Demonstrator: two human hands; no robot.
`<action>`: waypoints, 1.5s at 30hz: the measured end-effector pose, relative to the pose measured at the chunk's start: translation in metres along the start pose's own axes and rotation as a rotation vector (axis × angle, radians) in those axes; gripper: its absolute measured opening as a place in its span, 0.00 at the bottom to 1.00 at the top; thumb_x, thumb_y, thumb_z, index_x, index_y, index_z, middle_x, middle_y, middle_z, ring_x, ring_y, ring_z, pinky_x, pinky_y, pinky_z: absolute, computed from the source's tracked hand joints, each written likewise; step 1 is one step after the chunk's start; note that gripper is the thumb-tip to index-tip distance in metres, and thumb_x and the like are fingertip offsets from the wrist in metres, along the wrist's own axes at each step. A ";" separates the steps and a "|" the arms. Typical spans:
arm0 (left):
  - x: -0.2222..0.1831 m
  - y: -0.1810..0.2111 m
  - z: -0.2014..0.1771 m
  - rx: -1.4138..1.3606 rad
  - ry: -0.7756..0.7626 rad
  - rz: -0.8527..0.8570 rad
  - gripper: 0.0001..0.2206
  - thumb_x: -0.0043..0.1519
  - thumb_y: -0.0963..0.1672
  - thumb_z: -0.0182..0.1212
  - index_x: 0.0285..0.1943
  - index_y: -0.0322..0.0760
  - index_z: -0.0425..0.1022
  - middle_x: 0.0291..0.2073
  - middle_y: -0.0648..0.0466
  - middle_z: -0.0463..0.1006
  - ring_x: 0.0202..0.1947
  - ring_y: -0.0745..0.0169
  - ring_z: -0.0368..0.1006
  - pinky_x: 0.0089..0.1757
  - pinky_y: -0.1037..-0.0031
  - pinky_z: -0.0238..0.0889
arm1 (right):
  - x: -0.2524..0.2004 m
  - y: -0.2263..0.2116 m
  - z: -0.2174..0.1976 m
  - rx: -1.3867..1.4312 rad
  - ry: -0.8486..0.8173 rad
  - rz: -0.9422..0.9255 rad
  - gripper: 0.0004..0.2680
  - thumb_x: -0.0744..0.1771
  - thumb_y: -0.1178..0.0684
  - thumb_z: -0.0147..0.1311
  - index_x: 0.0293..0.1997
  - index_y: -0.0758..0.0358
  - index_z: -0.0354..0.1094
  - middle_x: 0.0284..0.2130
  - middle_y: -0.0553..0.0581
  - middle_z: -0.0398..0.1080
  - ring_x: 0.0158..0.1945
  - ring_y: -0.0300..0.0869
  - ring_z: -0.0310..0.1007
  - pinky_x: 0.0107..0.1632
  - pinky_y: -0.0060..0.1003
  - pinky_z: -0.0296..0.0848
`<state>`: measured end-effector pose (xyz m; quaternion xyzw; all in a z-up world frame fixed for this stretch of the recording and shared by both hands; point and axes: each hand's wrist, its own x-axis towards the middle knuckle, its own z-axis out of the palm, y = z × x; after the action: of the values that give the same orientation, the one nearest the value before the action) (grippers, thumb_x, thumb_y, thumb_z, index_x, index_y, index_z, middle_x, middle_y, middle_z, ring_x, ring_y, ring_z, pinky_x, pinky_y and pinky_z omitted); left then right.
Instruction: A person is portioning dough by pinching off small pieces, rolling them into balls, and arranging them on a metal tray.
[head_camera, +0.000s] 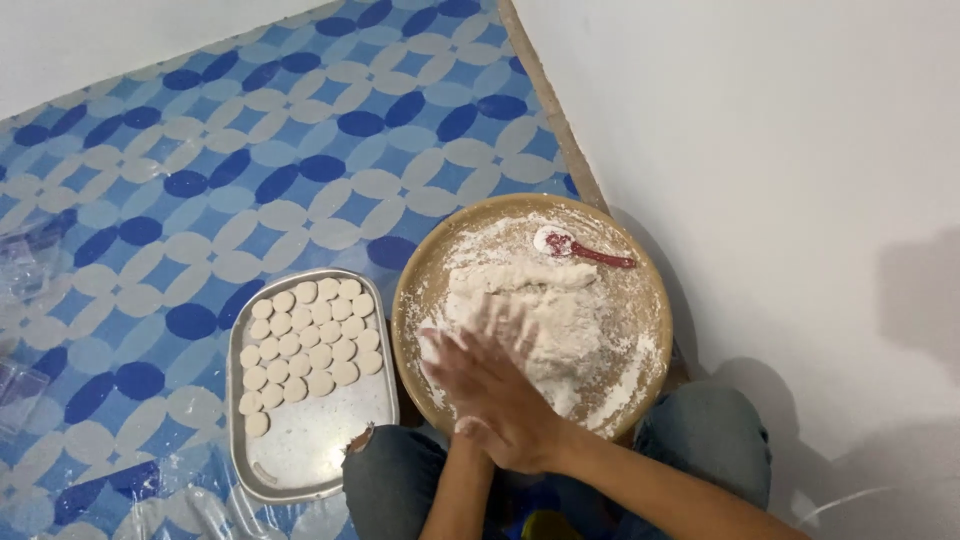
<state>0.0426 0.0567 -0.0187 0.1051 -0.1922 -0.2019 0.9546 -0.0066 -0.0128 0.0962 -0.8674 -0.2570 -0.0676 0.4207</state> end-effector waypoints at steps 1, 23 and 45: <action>0.005 0.010 0.009 0.000 -0.006 0.007 0.46 0.61 0.68 0.10 0.80 0.40 0.34 0.78 0.44 0.38 0.76 0.46 0.39 0.72 0.56 0.34 | 0.001 -0.001 -0.008 -0.005 -0.003 -0.007 0.27 0.70 0.31 0.07 0.76 0.50 0.37 0.77 0.54 0.32 0.80 0.54 0.27 0.77 0.59 0.23; 0.039 0.030 0.146 -0.173 0.533 -0.233 0.43 0.60 0.67 0.35 0.71 0.35 0.63 0.63 0.42 0.71 0.61 0.44 0.68 0.57 0.55 0.62 | 0.056 -0.025 -0.093 0.055 0.401 0.006 0.28 0.69 0.32 0.18 0.72 0.57 0.53 0.71 0.62 0.52 0.75 0.56 0.44 0.73 0.56 0.34; 0.113 0.044 0.129 0.158 0.519 -0.277 0.47 0.56 0.69 0.39 0.77 0.41 0.52 0.68 0.37 0.63 0.62 0.35 0.64 0.57 0.44 0.61 | 0.095 0.059 -0.085 -0.146 0.422 0.117 0.29 0.70 0.31 0.21 0.79 0.53 0.32 0.76 0.67 0.29 0.76 0.63 0.21 0.67 0.70 0.18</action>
<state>0.1002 0.0325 0.1469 0.2526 0.0593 -0.2809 0.9240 0.1136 -0.0709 0.1405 -0.8755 -0.1071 -0.2414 0.4046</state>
